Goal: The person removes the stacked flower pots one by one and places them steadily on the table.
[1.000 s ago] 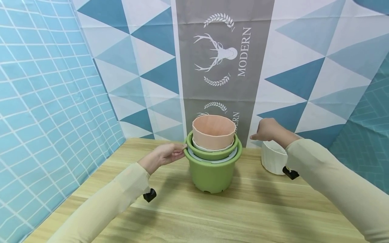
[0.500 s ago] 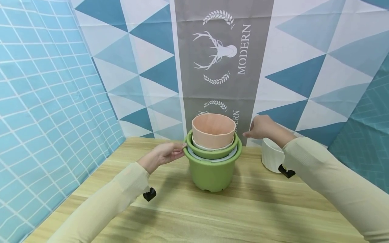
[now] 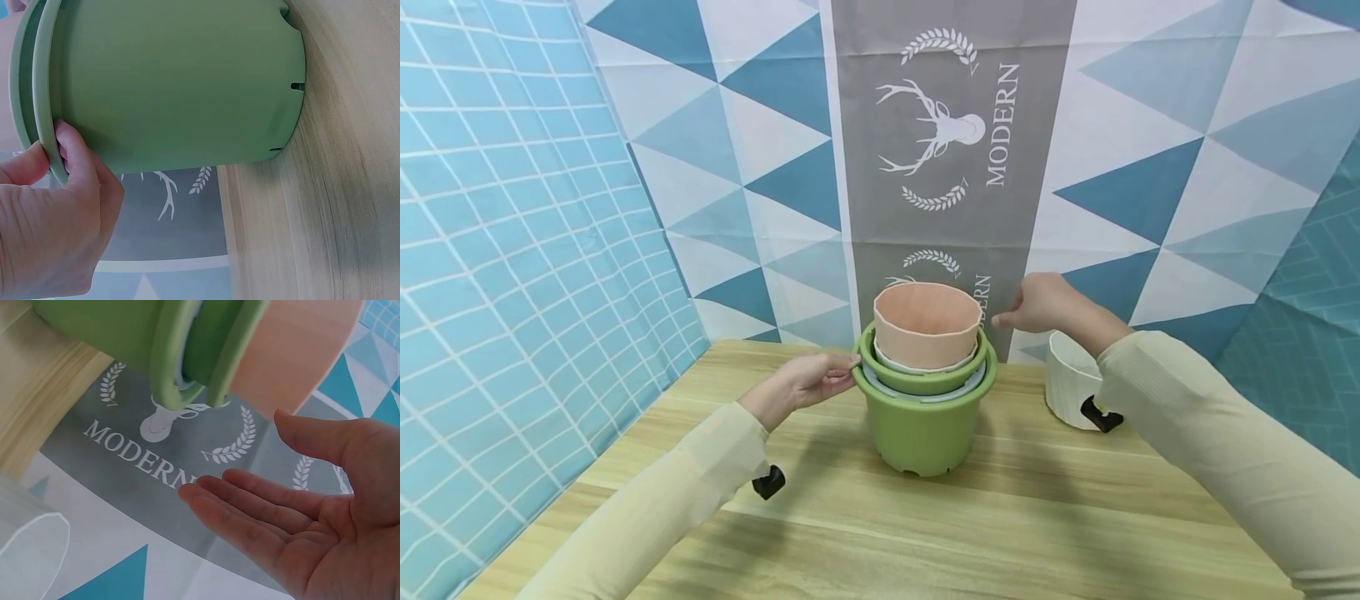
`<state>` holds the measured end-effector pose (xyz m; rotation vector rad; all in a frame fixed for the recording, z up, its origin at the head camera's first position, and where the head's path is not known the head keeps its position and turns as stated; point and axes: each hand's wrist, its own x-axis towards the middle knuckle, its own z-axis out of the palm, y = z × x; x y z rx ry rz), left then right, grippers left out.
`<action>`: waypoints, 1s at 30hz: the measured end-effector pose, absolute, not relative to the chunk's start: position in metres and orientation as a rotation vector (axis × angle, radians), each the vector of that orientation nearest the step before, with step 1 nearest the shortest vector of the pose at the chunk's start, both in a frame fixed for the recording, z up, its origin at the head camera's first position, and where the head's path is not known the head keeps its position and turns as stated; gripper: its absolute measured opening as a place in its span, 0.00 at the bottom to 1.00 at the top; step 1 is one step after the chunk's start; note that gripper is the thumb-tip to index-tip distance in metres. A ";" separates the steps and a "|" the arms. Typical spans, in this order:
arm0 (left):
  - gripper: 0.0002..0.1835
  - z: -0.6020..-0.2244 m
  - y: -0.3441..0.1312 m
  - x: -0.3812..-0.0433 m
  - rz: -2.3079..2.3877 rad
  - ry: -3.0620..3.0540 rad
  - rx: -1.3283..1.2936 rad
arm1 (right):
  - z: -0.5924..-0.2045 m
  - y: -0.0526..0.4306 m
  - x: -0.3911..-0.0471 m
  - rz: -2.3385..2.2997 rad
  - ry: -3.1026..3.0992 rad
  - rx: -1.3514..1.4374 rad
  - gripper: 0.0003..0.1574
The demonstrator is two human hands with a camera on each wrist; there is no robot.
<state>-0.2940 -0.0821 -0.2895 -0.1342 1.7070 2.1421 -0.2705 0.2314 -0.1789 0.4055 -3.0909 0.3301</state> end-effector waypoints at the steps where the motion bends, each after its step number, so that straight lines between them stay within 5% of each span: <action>1: 0.21 -0.290 -0.082 -0.294 2.140 1.706 -0.134 | -0.178 0.231 -0.270 0.329 -3.090 0.411 0.23; 30: 0.21 -0.290 -0.082 -0.293 2.142 1.706 -0.127 | -0.167 0.214 -0.275 0.376 -3.130 0.362 0.25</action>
